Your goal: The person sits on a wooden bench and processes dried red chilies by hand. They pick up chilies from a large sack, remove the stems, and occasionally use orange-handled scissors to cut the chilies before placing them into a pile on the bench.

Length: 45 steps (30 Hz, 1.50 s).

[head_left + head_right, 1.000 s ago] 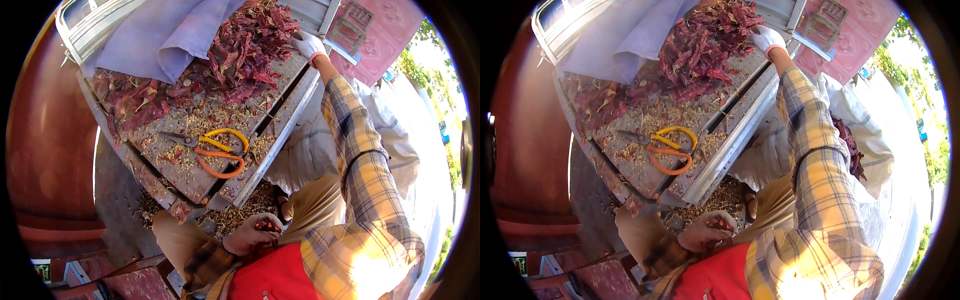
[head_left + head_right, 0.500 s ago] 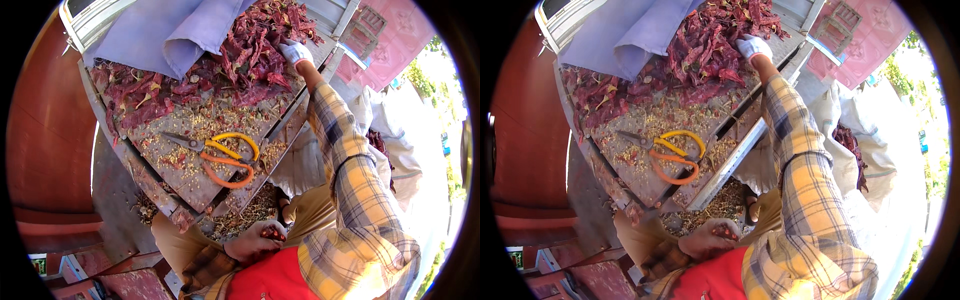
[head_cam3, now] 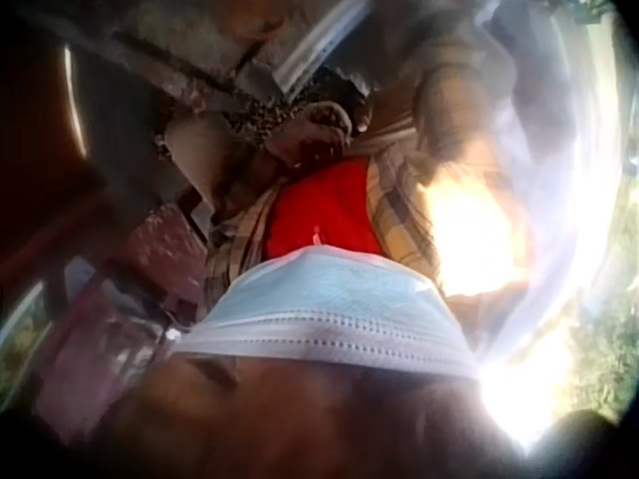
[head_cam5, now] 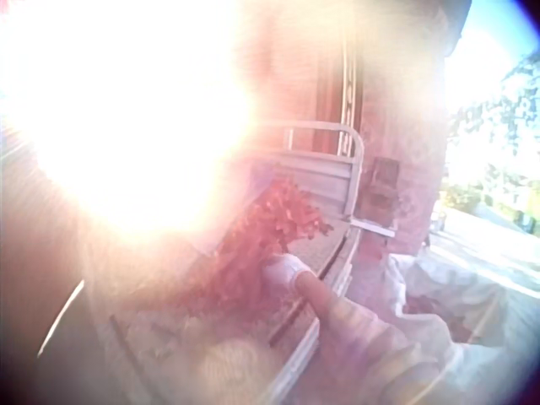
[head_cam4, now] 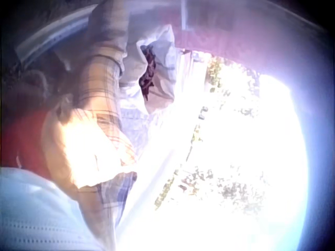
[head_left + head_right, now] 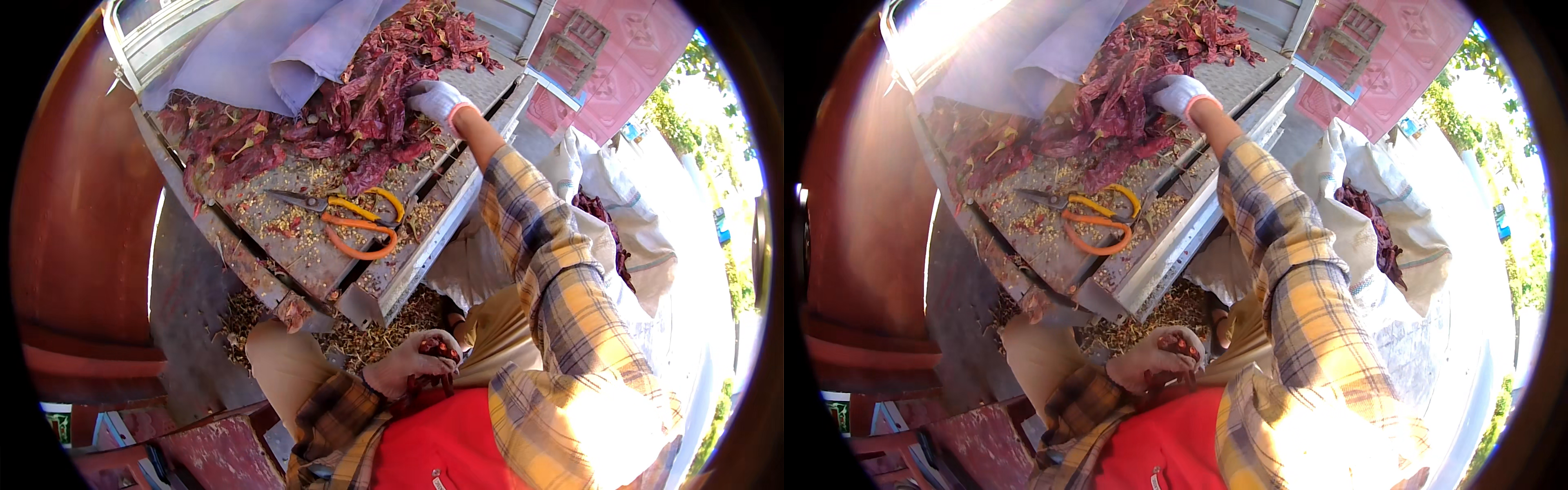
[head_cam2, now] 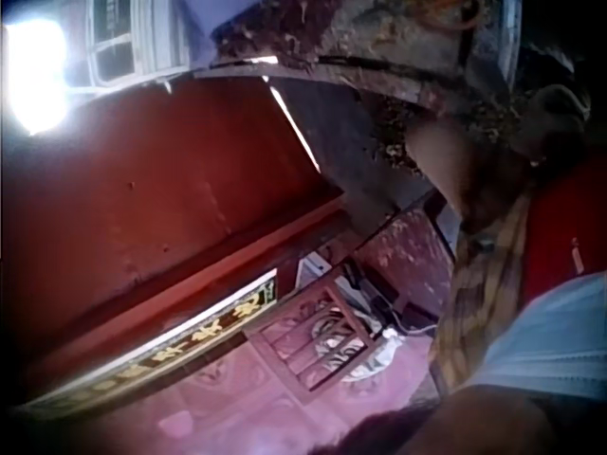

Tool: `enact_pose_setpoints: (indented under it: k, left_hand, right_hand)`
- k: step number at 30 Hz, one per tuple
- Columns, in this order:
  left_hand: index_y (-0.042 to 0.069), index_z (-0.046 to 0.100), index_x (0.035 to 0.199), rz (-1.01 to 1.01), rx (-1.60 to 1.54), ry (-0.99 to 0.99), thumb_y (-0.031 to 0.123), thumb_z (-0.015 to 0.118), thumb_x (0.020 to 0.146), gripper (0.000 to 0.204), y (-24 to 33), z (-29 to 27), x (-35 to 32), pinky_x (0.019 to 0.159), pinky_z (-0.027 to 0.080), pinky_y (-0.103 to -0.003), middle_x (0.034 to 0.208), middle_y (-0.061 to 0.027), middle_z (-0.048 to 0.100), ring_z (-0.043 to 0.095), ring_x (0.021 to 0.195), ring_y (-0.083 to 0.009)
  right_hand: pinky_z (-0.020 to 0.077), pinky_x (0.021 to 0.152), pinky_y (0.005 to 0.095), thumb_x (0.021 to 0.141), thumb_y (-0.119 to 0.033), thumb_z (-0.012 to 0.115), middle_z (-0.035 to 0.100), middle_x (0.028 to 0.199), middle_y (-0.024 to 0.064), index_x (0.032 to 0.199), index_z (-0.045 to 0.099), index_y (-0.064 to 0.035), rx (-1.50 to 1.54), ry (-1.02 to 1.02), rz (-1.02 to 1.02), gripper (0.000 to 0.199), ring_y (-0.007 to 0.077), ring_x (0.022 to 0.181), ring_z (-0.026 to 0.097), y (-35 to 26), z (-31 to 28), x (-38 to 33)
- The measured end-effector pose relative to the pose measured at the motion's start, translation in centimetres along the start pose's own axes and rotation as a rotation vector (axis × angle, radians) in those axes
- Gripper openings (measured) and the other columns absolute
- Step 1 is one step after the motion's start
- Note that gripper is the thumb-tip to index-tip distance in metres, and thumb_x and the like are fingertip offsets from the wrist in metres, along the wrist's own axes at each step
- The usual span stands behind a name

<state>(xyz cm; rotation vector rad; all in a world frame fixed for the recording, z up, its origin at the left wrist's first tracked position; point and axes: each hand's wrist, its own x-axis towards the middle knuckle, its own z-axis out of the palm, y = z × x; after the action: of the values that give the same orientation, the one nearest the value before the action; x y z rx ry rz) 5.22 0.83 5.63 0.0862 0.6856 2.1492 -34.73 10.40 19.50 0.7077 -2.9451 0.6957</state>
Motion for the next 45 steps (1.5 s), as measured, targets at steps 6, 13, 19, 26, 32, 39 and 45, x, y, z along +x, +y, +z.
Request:
enact_pose_setpoints:
  k: [6,13,19,26,32,39,45]
  left_hand:
    - [0.001,0.06,0.108,-0.014,-0.056,-0.072,-0.006,0.066,0.084,0.025,0.3,0.0,-0.1,0.073,0.057,-0.028,0.092,-0.0089,0.067,0.068,0.087,-0.0161]
    - [0.001,0.06,0.109,0.023,-0.029,-0.073,-0.005,0.067,0.083,0.028,-0.1,-0.4,-0.3,0.081,0.055,-0.029,0.096,-0.0075,0.066,0.067,0.091,-0.0167]
    - [0.0,0.06,0.107,0.086,-0.025,-0.057,-0.002,0.067,0.081,0.027,-0.2,0.1,-0.3,0.081,0.053,-0.029,0.095,-0.0087,0.065,0.065,0.09,-0.0162]
    - [0.0,0.057,0.108,0.337,-0.006,-0.042,0.0,0.063,0.08,0.028,0.0,0.3,-0.5,0.089,0.053,-0.042,0.096,-0.0137,0.062,0.063,0.091,-0.0229]
    - [0.001,0.056,0.111,0.578,-0.117,-0.015,0.0,0.061,0.087,0.024,1.6,2.2,-1.0,0.097,0.052,-0.052,0.125,-0.0185,0.052,0.055,0.122,-0.0329]
    - [-0.002,0.056,0.116,0.749,-0.262,-0.006,-0.003,0.061,0.085,0.031,3.3,2.7,-1.4,0.096,0.053,-0.037,0.12,-0.0147,0.058,0.062,0.108,-0.0209]
    - [0.001,0.052,0.119,0.761,-0.239,0.178,-0.002,0.06,0.087,0.033,3.2,4.0,-2.0,0.089,0.057,-0.037,0.103,-0.0067,0.061,0.064,0.098,-0.0184]
  right_hand:
    - [0.0537,0.079,0.0317,0.092,-0.018,0.061,0.071,0.107,0.0062,0.124,0.068,-0.0077,0.342,-0.101,0.187,0.035,0.0183,0.093,0.067,2.5,-3.6,-2.2]
    - [0.0492,0.095,0.0346,0.086,-0.025,0.063,0.068,0.116,0.0141,0.116,0.07,-0.0093,0.013,0.026,-0.094,0.035,0.0288,0.108,0.065,-1.1,-4.7,-10.1]
    - [0.0524,0.088,0.0412,0.083,-0.024,0.068,0.063,0.11,0.0118,0.11,0.069,-0.0125,-0.214,0.071,-0.306,0.03,0.0335,0.103,0.062,-2.9,-1.3,-15.0]
    - [0.0528,0.083,0.0367,0.077,-0.01,0.071,0.066,0.103,0.0126,0.104,0.066,-0.0051,0.079,0.291,-0.402,0.027,0.0333,0.096,0.064,-2.2,-1.2,-17.6]
    - [0.0513,0.07,0.04,0.075,-0.01,0.072,0.063,0.087,0.0127,0.09,0.061,-0.0052,-0.031,0.177,-0.418,0.02,0.0347,0.079,0.063,-5.3,-2.5,-24.7]
    - [0.0498,0.06,0.0421,0.072,-0.01,0.072,0.058,0.077,0.0097,0.084,0.059,-0.01,-0.021,0.118,-0.621,0.019,0.0329,0.071,0.061,-8.4,-2.4,-29.8]
    - [0.0515,0.058,0.0428,0.072,-0.015,0.068,0.059,0.078,0.009,0.084,0.058,-0.0109,-0.16,-0.105,-0.66,0.016,0.0322,0.071,0.064,-10.0,-1.0,-31.7]
